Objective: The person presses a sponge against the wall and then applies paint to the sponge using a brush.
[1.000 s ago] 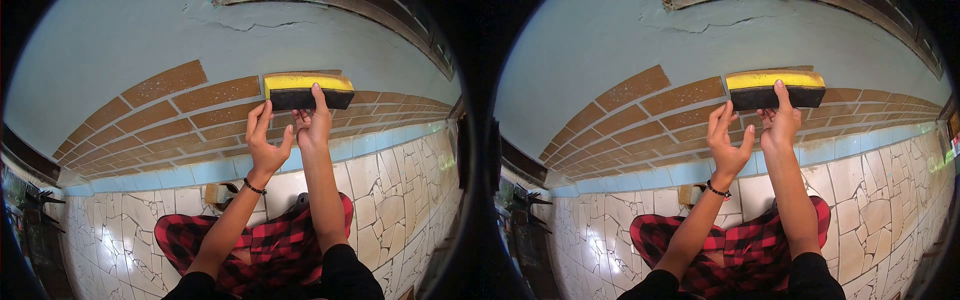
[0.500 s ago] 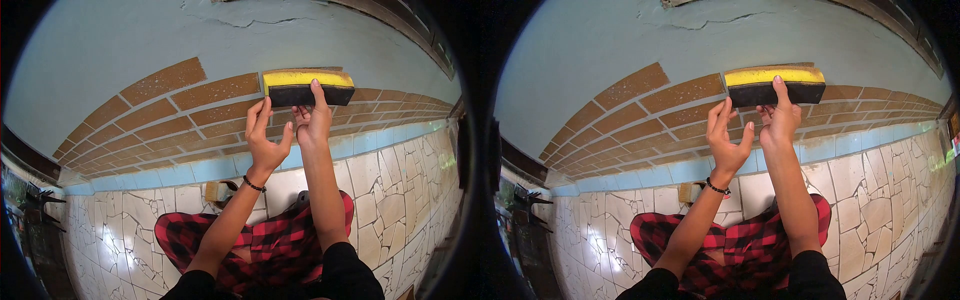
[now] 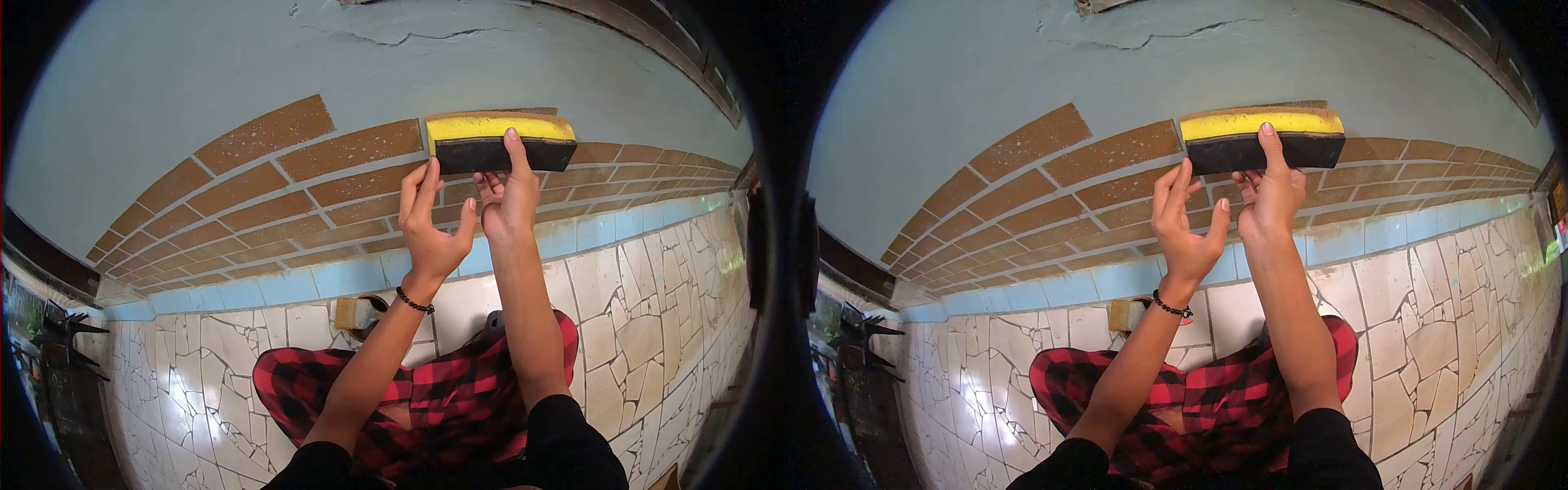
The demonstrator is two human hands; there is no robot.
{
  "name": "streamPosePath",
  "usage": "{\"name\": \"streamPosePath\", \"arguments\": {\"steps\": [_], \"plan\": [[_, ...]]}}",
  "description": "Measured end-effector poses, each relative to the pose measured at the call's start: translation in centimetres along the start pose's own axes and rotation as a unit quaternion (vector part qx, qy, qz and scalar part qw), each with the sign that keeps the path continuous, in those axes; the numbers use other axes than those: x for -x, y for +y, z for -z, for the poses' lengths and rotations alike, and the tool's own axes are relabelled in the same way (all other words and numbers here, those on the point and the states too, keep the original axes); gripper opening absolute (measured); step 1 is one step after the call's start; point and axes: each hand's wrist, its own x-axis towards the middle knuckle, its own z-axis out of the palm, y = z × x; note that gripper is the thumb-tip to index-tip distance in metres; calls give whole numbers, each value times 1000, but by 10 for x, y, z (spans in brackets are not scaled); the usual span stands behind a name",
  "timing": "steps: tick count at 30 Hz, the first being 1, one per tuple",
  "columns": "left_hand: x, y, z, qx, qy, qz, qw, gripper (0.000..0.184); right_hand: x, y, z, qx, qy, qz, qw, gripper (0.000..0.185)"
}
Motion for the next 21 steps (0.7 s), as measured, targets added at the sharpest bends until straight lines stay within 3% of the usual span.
{"name": "streamPosePath", "arguments": {"steps": [21], "plan": [[1, 4, 2, 3, -32, 18, 999, 73, -11, 1, 4, -12, -15, -12, 1000, 74]]}}
